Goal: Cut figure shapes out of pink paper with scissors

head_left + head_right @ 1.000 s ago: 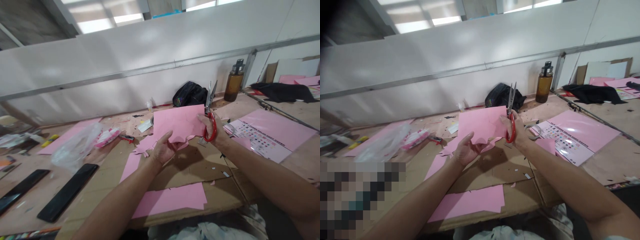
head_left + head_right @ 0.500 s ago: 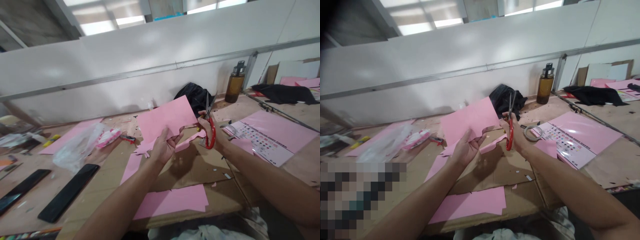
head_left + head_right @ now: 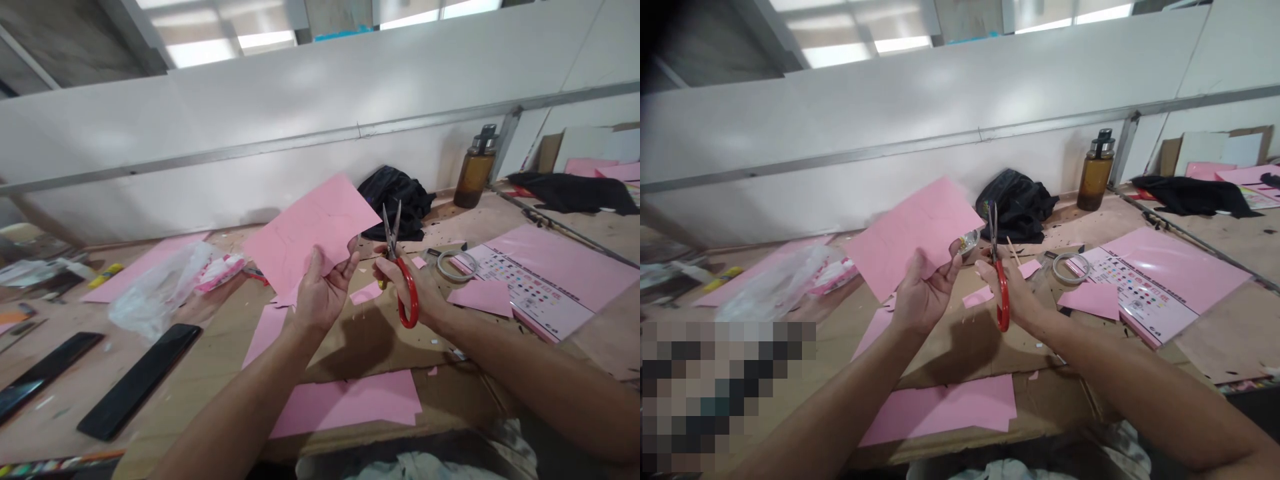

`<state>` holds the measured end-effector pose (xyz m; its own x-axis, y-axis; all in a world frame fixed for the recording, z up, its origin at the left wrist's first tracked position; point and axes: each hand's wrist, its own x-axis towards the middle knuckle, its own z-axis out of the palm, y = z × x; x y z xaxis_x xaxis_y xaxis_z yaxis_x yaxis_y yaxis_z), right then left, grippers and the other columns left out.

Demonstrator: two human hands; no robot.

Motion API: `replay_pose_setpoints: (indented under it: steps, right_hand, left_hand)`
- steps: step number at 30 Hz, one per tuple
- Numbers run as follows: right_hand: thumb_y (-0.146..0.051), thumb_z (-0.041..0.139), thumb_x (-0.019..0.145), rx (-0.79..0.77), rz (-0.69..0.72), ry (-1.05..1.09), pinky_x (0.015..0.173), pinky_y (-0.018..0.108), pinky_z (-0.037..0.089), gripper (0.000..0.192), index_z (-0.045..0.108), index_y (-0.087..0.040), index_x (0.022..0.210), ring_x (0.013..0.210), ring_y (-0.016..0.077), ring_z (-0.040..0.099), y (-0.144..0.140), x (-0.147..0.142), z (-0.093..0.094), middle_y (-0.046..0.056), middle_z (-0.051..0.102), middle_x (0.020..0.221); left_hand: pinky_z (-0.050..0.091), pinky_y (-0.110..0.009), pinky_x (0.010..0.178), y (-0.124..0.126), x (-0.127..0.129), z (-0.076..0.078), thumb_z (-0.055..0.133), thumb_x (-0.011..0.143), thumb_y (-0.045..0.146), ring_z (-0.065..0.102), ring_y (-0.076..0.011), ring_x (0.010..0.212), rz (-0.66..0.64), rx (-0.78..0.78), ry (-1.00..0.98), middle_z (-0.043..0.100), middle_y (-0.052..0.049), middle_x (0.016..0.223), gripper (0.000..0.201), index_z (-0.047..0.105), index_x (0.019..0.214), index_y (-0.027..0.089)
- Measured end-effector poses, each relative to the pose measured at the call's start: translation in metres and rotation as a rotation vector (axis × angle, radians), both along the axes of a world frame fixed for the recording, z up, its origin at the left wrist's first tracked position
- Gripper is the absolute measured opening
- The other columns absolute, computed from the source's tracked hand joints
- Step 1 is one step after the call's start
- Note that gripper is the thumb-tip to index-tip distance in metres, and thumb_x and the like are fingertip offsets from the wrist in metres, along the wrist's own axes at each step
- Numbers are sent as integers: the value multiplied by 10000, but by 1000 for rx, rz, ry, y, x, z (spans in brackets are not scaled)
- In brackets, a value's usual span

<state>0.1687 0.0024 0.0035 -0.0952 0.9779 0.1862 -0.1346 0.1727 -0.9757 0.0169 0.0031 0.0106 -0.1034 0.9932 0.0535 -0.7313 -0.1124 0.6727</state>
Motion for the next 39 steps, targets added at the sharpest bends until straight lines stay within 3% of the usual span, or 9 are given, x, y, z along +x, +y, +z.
replay_pose_setpoints:
  steps: [4,9,15,18,23,27,30,34,39]
  right_hand:
    - [-482,663,832,-4,110,-5,676,332,446,263,570,-254,924,714,185,518,-4,-7,0,-11,551,743]
    - [-462,660,869,41,177,79,647,315,443,265,586,-262,1025,678,161,511,-7,-14,-4,-22,569,781]
    - [-538,651,858,-70,209,167,623,315,487,343,588,-238,1012,680,177,591,-3,-13,-13,-15,590,709]
    - [-537,698,817,-45,174,192,661,332,516,363,573,-245,994,728,193,619,2,-9,-15,-6,608,743]
    - [-453,765,783,27,68,293,780,359,541,330,551,-248,927,783,183,633,12,-3,-14,5,638,849]
    - [-433,763,784,8,33,349,714,354,545,324,558,-249,955,703,178,625,24,3,-20,-20,631,735]
    - [-442,782,755,-16,-10,361,632,336,542,376,576,-240,997,642,170,615,31,8,-26,-33,628,696]
    - [-405,782,774,46,-52,312,593,309,533,376,574,-240,1041,606,158,612,27,11,-23,-41,643,696]
    - [-383,747,826,52,11,281,617,310,542,315,551,-259,1040,604,158,623,20,11,-18,-45,647,698]
  left_hand:
    - [587,-340,978,0,1,1,489,1033,360,710,-229,1143,-12,-16,-30,744,-108,1232,331,641,1275,193]
    - [544,-324,1038,-2,4,0,539,1009,375,704,-238,1154,-42,-66,-40,774,-148,1102,291,692,1000,127]
    - [545,-394,1043,1,2,-7,656,937,244,708,-250,1149,82,-74,-42,786,-111,1021,127,630,844,161]
    - [566,-411,1012,1,3,-12,697,902,263,734,-260,1087,116,-141,48,780,-98,950,162,602,814,164]
    - [568,-422,1008,-2,9,-18,653,936,320,756,-253,1013,63,-163,110,773,-102,902,190,621,838,161]
    - [539,-426,1052,-3,12,-26,630,953,315,776,-235,895,-3,-123,108,751,-95,776,264,630,756,139]
    - [540,-438,1052,-3,12,-29,692,909,324,767,-252,956,-36,-89,95,764,-92,819,245,640,753,143]
    - [563,-442,1025,-5,11,-24,692,891,271,749,-258,1031,-101,-117,25,794,-70,915,120,684,828,169]
    - [589,-418,986,-5,7,-17,589,940,246,771,-254,932,-188,-259,-100,772,-64,719,189,699,816,155]
